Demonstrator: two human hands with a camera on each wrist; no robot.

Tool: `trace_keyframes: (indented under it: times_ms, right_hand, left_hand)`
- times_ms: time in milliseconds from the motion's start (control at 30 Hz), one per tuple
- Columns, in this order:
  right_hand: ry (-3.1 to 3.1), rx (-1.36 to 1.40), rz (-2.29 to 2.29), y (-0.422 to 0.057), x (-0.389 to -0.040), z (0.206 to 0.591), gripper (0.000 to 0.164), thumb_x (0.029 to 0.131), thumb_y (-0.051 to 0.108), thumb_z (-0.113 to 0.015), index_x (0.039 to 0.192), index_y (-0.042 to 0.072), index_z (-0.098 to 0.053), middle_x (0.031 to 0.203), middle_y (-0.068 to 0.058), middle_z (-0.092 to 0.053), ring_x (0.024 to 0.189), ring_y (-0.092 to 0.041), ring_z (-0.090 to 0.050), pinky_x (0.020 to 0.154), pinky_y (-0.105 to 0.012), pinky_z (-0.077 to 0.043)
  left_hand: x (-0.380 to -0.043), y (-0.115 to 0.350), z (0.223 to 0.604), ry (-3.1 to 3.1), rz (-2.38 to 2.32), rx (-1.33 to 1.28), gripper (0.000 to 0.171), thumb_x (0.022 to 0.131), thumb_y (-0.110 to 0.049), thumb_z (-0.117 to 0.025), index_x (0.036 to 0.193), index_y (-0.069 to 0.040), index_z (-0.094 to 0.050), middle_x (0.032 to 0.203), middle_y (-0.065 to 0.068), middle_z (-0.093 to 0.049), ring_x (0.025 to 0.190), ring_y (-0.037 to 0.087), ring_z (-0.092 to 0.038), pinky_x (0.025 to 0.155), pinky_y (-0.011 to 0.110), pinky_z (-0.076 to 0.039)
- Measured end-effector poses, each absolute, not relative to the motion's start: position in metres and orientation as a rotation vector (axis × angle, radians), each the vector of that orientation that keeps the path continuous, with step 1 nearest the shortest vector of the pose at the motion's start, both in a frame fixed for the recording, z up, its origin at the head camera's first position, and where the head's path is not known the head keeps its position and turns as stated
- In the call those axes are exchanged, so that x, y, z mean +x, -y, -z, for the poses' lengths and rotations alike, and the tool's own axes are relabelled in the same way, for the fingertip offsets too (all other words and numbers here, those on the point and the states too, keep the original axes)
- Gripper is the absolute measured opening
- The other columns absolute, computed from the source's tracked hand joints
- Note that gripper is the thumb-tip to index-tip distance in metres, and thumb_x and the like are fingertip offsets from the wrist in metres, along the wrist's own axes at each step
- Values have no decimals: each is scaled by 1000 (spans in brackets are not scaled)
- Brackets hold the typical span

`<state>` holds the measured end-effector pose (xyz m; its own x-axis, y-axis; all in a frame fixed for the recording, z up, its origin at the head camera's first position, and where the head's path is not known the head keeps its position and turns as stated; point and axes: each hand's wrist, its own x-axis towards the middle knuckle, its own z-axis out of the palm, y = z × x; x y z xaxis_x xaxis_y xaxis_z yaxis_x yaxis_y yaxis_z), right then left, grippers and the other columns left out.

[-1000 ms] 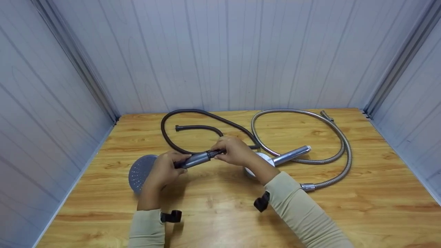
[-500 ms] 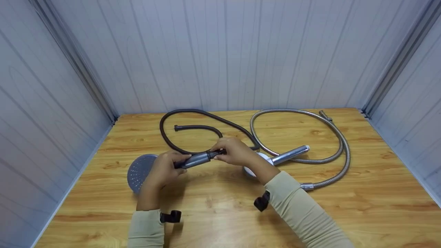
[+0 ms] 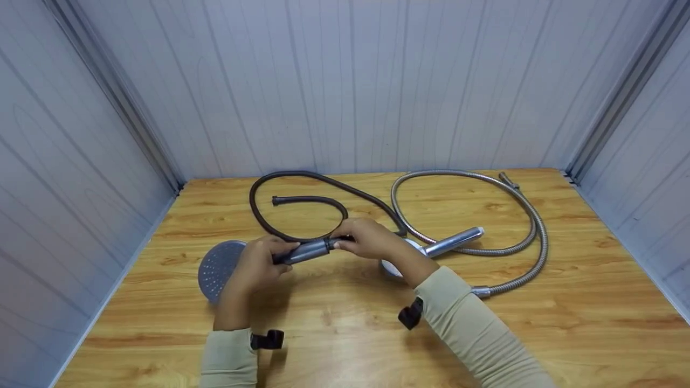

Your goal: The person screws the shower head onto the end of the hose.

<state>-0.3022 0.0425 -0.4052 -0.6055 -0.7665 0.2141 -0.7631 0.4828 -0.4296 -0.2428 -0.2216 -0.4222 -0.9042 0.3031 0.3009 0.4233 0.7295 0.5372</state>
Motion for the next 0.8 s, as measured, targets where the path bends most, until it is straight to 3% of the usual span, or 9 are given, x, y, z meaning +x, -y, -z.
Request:
trace_keyframes:
  times_ms: [267,500,800]
  right_hand:
    - [-2711,-1325,829,-41,-301,406,36,93,20,-68,124,3,-65,108,-12,-63,94,-24,-59,80,-37,-50]
    - [-2751,-1393,909,-41,-300,409,27,84,10,-76,108,2,-66,100,-11,-64,87,-21,-57,74,-35,-50]
    - [-2752,-1417,896,-43,-299,409,19,86,10,-75,103,4,-70,98,-8,-66,89,-21,-60,76,-34,-51]
  left_hand:
    - [-241,222,420,2763,886,-552,45,71,6,-82,112,-11,-75,105,8,-69,95,24,-65,81,40,-54]
    - [-242,224,420,2747,929,-562,45,72,8,-80,113,-11,-75,105,9,-68,93,23,-64,78,39,-54]
    - [-242,223,420,2765,913,-565,45,71,7,-82,112,-11,-75,106,10,-68,95,26,-64,81,40,-54]
